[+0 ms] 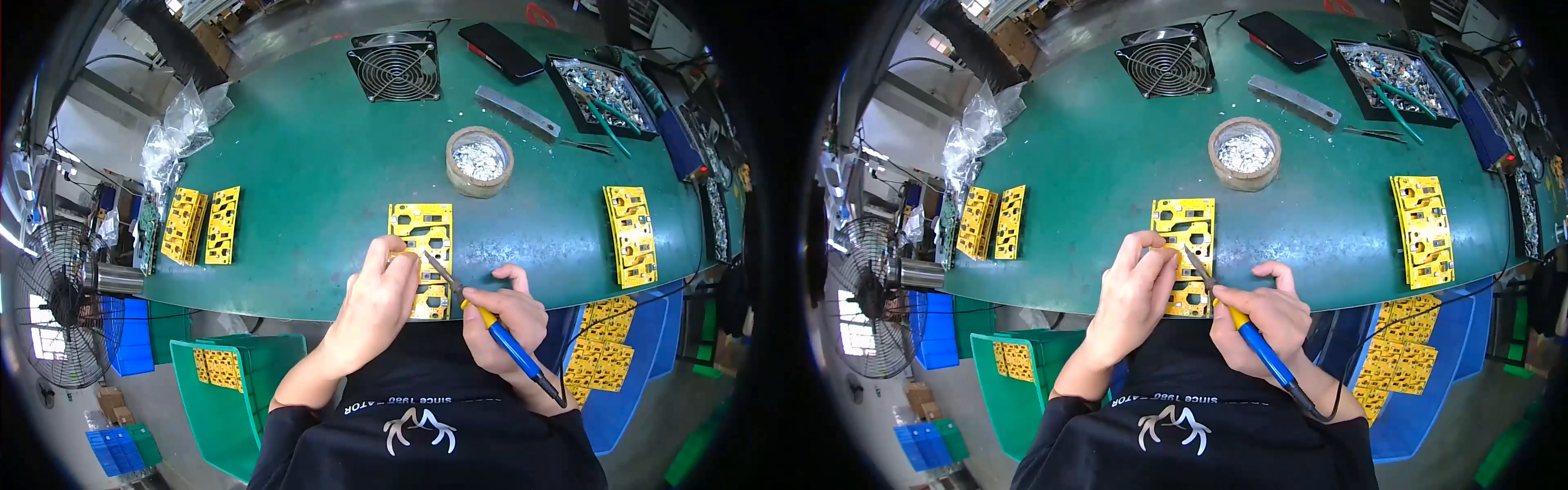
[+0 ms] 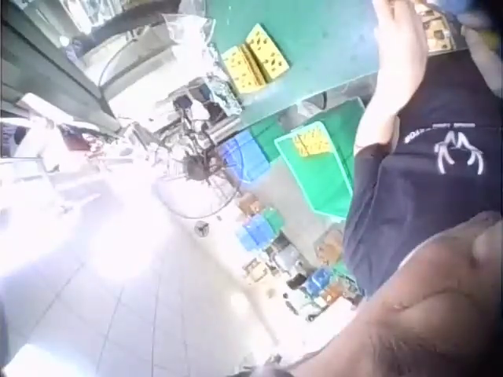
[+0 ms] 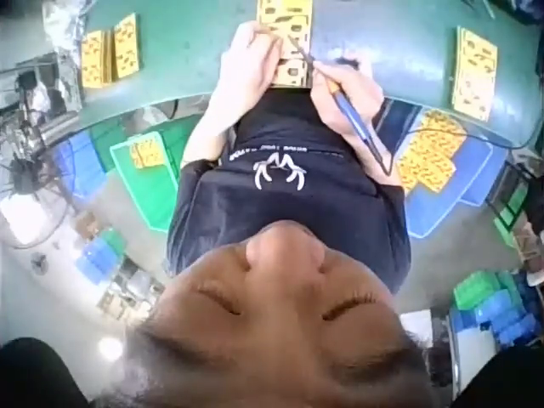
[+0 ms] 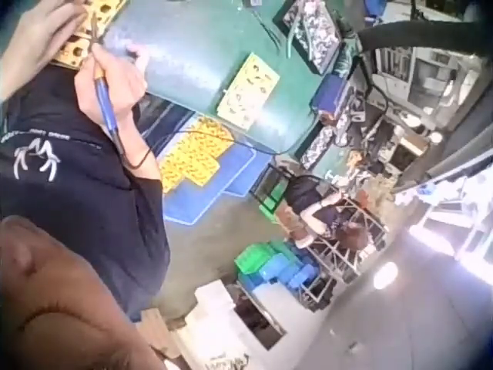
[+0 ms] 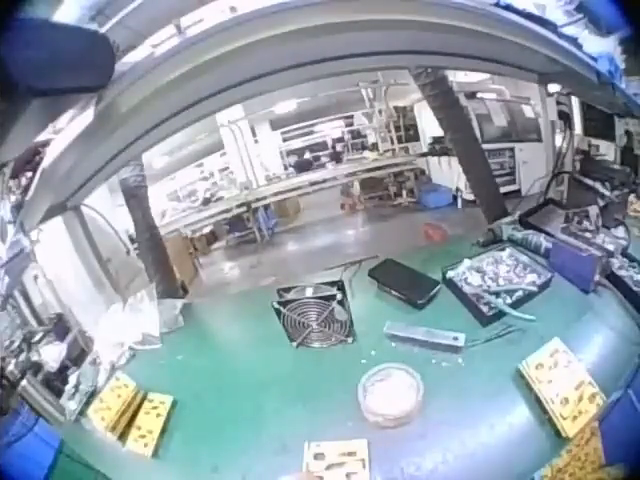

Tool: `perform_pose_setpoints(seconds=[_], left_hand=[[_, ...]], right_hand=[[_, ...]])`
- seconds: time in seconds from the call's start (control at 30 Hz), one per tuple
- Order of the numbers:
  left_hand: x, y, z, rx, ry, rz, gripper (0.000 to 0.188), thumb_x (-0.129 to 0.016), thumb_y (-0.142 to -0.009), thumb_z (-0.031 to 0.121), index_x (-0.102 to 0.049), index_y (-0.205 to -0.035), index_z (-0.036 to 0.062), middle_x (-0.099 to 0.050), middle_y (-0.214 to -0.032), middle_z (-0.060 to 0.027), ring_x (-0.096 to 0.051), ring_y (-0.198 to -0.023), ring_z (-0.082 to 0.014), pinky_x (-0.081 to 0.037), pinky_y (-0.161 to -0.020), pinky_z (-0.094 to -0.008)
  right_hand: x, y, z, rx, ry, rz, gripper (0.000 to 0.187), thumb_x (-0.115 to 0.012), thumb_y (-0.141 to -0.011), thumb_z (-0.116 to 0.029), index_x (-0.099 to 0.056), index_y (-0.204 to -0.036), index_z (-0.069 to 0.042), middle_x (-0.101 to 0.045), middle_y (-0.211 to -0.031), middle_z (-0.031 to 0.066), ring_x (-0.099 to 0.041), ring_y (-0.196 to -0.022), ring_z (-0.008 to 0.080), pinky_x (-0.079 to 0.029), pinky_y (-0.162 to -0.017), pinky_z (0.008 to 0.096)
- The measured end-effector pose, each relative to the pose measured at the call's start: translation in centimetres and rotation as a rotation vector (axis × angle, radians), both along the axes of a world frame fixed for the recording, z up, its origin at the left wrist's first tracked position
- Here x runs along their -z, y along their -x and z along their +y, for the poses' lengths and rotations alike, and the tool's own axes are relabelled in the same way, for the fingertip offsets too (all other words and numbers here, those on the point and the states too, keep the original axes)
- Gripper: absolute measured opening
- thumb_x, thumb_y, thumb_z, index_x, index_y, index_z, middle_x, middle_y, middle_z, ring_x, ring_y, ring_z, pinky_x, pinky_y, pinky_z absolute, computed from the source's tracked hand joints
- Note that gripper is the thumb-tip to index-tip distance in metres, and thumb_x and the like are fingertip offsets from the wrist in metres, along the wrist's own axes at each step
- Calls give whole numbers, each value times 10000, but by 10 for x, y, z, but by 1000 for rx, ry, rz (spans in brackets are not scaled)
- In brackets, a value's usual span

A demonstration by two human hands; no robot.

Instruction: The person solders electronic components onto yellow printed circuit boards using a soldering iron and solder wire.

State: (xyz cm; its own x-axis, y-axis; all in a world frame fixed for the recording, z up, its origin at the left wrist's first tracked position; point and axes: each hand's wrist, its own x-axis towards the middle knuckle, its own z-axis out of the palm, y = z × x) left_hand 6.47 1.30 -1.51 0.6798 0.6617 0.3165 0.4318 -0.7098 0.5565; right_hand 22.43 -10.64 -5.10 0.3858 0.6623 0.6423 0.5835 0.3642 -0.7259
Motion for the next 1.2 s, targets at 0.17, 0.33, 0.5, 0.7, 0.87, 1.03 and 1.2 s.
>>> perform_pose_setpoints(seconds=[0.17, 0.33, 0.5, 0.7, 0.87, 1.03, 1.2], left_hand=[[0, 0, 0, 14, -19, -11, 139, -707, -925, -20, -677, -1058, 3, -652, -1105, -149, -715, -833, -356, -603, -672, -423], [3, 2, 1, 4, -49, -24, 133, -712, -920, -24, -684, -1049, 0, -682, -1109, -150, -726, -870, -351, -608, -692, -412], [3, 14, 0, 34, -113, -55, 194, -722, -920, -13, -667, -1106, -13, -655, -1212, -172, -738, -905, -364, -633, -710, -427], [-5, 38, -16, 53, 9, -10, 309, -852, -845, 71, -730, -1123, 12, -708, -1213, -119, -756, -922, -268, -616, -701, -356], [2, 41, -20, 102, -45, 39, 365, -879, -830, 143, -728, -1139, 21, -698, -1241, -114, -758, -942, -273, -629, -701, -351], [15, 26, -7, -21, -156, 17, 330, -865, -842, 124, -722, -1112, 0, -693, -1240, -140, -759, -890, -309, -632, -682, -375], [15, 21, -2, -79, -187, 3, 307, -853, -849, 94, -718, -1101, -18, -687, -1250, -155, -753, -893, -325, -627, -705, -389]], right_hand=[[0, 1, 1, -11, -9, -20, 179, -724, -763, 29, -764, -937, 21, -631, -613, 54, -577, -497, 176, -542, -890, 480], [-1, -1, -2, -5, -27, -14, 179, -714, -767, 28, -762, -940, 28, -638, -618, 56, -573, -495, 170, -538, -896, 487], [-3, -6, -7, 8, -15, 18, 180, -687, -782, 29, -756, -949, 35, -669, -644, 73, -600, -516, 175, -530, -909, 504], [0, -7, -7, 29, -40, 4, 199, -744, -726, 21, -776, -923, 22, -617, -591, 47, -552, -457, 166, -553, -865, 471], [-1, -4, -6, 12, -46, 12, 203, -737, -728, 22, -779, -927, 24, -622, -596, 51, -559, -464, 165, -554, -863, 472], [-2, -3, -8, -2, -24, 11, 203, -728, -726, 28, -781, -922, 25, -638, -604, 57, -571, -471, 167, -556, -865, 473], [0, -2, -7, -9, -9, 10, 200, -725, -723, 29, -779, -915, 30, -665, -633, 65, -579, -477, 167, -558, -865, 475]])
